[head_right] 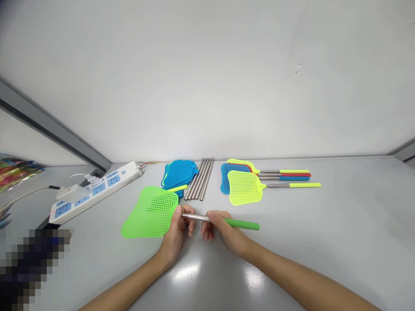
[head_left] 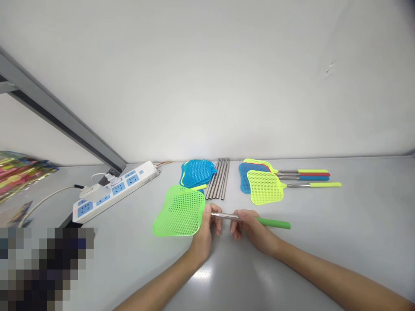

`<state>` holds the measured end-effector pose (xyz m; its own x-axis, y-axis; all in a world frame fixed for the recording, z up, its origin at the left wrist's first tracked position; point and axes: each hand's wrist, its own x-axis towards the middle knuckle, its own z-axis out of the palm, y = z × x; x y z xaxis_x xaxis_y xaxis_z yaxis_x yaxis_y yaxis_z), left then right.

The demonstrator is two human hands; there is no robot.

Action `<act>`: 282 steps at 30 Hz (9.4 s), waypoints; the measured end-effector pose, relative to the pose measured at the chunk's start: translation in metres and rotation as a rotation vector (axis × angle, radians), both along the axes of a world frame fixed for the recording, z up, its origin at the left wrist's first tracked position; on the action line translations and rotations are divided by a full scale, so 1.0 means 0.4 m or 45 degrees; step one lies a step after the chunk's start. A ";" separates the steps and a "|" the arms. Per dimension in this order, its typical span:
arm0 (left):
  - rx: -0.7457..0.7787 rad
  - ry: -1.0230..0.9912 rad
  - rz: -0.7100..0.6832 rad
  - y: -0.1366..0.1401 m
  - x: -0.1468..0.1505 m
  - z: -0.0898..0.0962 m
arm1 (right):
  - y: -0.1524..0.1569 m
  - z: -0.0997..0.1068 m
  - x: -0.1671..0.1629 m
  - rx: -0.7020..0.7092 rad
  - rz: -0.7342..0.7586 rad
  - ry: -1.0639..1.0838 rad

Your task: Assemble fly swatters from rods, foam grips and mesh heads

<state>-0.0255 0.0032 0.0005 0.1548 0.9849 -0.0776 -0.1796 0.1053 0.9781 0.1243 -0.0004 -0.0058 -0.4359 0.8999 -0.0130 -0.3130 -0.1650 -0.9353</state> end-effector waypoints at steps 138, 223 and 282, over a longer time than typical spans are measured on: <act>0.019 0.375 -0.080 -0.025 0.017 0.026 | -0.026 0.020 -0.033 -0.123 -0.383 -0.025; -0.023 0.339 -0.145 -0.035 0.038 0.025 | -0.025 0.007 -0.042 -0.207 -0.269 0.072; 0.123 0.281 0.011 0.002 0.007 0.010 | -0.001 0.025 -0.003 -0.218 -0.201 0.121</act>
